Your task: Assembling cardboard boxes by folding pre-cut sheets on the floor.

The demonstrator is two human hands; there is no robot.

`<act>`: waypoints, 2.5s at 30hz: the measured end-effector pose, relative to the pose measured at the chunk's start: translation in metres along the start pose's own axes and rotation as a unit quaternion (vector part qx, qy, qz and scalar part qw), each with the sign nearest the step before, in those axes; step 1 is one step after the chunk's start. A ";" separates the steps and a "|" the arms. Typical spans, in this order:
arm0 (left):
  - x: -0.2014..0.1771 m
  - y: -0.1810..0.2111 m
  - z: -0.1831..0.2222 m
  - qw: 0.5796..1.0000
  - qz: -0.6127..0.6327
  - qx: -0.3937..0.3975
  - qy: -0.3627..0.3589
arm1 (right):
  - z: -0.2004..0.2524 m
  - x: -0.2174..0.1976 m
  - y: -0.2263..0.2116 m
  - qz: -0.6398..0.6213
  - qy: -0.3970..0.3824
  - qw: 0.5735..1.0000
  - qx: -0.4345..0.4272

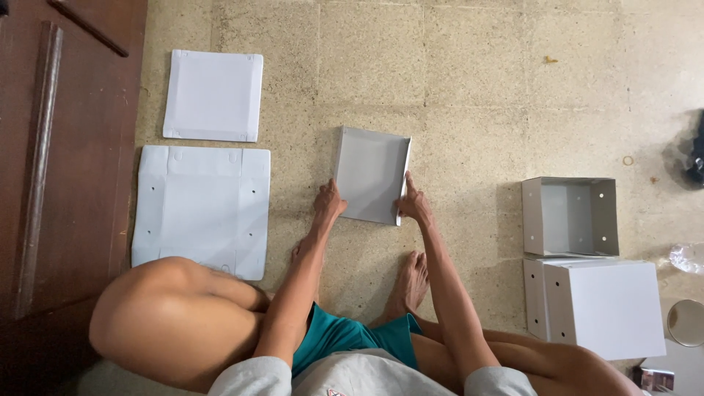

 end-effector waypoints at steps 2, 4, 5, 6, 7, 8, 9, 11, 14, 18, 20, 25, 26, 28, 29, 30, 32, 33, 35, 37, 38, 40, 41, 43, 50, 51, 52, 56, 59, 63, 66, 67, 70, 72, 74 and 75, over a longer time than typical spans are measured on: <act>-0.006 0.005 0.006 1.000 0.010 -0.004 -0.003 | 0.000 0.000 0.001 0.007 -0.002 1.000 0.003; -0.019 0.014 0.021 0.999 0.037 0.022 0.014 | 0.001 -0.001 0.001 0.023 -0.004 1.000 -0.014; -0.024 0.020 0.021 0.999 0.037 0.022 0.014 | 0.002 -0.001 0.002 0.022 -0.003 1.000 -0.014; -0.030 0.027 0.021 0.998 0.043 0.054 0.015 | 0.002 -0.002 0.003 0.022 -0.003 1.000 -0.015; -0.037 0.033 0.021 0.995 0.049 0.085 0.018 | 0.001 -0.002 0.002 0.022 -0.003 1.000 -0.018; -0.048 0.041 0.027 0.995 0.048 0.085 0.019 | 0.001 -0.001 0.004 0.022 -0.003 1.000 -0.019; -0.059 0.049 0.033 0.993 0.056 0.104 0.016 | 0.001 0.000 0.005 0.025 -0.006 0.999 -0.029; -0.074 0.060 0.039 0.991 0.062 0.122 0.012 | 0.003 0.000 0.005 0.028 -0.009 0.999 -0.038; -0.086 0.069 0.033 0.983 0.084 0.163 0.005 | 0.008 -0.005 0.000 0.029 -0.013 0.999 -0.036; -0.091 0.076 0.014 0.982 0.071 0.175 0.016 | 0.010 -0.006 -0.001 0.025 -0.011 0.999 -0.041; -0.092 0.079 -0.004 0.981 0.070 0.179 0.024 | 0.011 -0.005 -0.002 0.027 -0.010 0.999 -0.044; -0.087 0.086 -0.044 0.982 0.060 0.178 0.025 | 0.017 -0.010 -0.010 0.041 0.005 0.998 -0.045; -0.083 0.087 -0.046 0.982 0.061 0.179 0.024 | 0.012 -0.010 -0.008 0.041 0.006 0.998 -0.044; -0.071 0.081 -0.046 0.981 0.037 0.173 0.075 | 0.006 -0.004 -0.001 0.034 0.002 0.998 -0.048; -0.068 0.079 -0.037 0.982 0.038 0.171 0.076 | 0.006 -0.003 0.000 0.034 0.001 0.998 -0.049; -0.066 0.077 -0.029 0.980 0.036 0.170 0.092 | 0.005 -0.002 0.000 0.038 0.001 0.998 -0.047; -0.064 0.075 -0.003 0.979 0.034 0.167 0.109 | 0.004 0.000 0.002 0.043 0.000 0.998 -0.046; -0.064 0.074 0.015 0.979 0.033 0.163 0.121 | 0.004 0.001 0.003 0.040 0.001 0.998 -0.043; -0.059 0.070 0.041 0.978 0.032 0.156 0.134 | 0.004 0.002 0.003 0.036 0.000 0.998 -0.041; -0.048 0.063 0.056 0.973 0.019 0.141 0.181 | 0.005 0.001 0.002 0.057 0.009 0.998 -0.038; -0.045 0.060 0.065 0.973 0.019 0.140 0.181 | 0.004 0.003 0.002 0.056 0.008 0.998 -0.038; -0.040 0.055 0.081 0.966 0.005 0.140 0.219 | 0.004 0.003 0.004 0.045 0.010 0.998 -0.043; -0.037 0.052 0.087 0.965 0.005 0.141 0.220 | 0.004 0.003 0.004 0.044 0.011 0.998 -0.043; -0.032 0.046 0.100 0.959 0.000 0.151 0.239 | 0.006 0.002 0.003 0.044 0.003 0.998 -0.042; -0.018 0.026 0.116 0.959 0.023 0.147 0.240 | 0.004 0.004 0.006 0.029 -0.001 0.999 -0.023; -0.020 0.026 0.119 0.963 0.025 0.142 0.227 | 0.004 0.004 0.006 0.031 -0.002 0.999 -0.023; -0.021 0.026 0.123 0.967 0.028 0.137 0.215 | 0.005 0.003 0.006 0.034 -0.003 0.999 -0.024; -0.024 0.028 0.123 0.966 0.032 0.140 0.213 | 0.002 0.005 0.010 0.039 0.009 0.999 -0.032; -0.032 0.037 0.118 0.966 0.030 0.144 0.213 | 0.000 0.006 0.014 0.039 0.006 0.998 -0.040; -0.042 0.047 0.091 0.963 0.029 0.175 0.200 | 0.002 0.005 0.012 0.050 0.002 0.998 -0.046; -0.049 0.053 0.061 0.966 0.022 0.180 0.186 | -0.004 0.006 0.015 0.055 -0.001 0.998 -0.043; -0.051 0.055 0.051 0.967 0.019 0.179 0.180 | -0.005 0.007 0.018 0.055 -0.002 0.997 -0.047; -0.060 0.063 0.024 0.970 0.012 0.177 0.163 | 0.005 0.002 0.010 0.058 0.002 0.996 -0.063; -0.061 0.064 -0.008 0.972 0.004 0.177 0.154 | 0.009 -0.004 0.002 0.055 0.009 0.996 -0.068; -0.065 0.068 -0.030 0.974 -0.005 0.175 0.143 | 0.013 -0.007 -0.001 0.051 0.014 0.996 -0.072; -0.067 0.071 -0.035 0.976 -0.010 0.173 0.134 | 0.014 -0.006 0.000 0.040 0.013 0.996 -0.076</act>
Point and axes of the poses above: each hand's wrist, its own z-axis away from the middle knuckle, its own x-axis out of the palm, y = z × x, the point moved 2 cm from there along -z, towards the middle knuckle, and after that the axes turned 15 degrees about z, right-handed, at the moved point
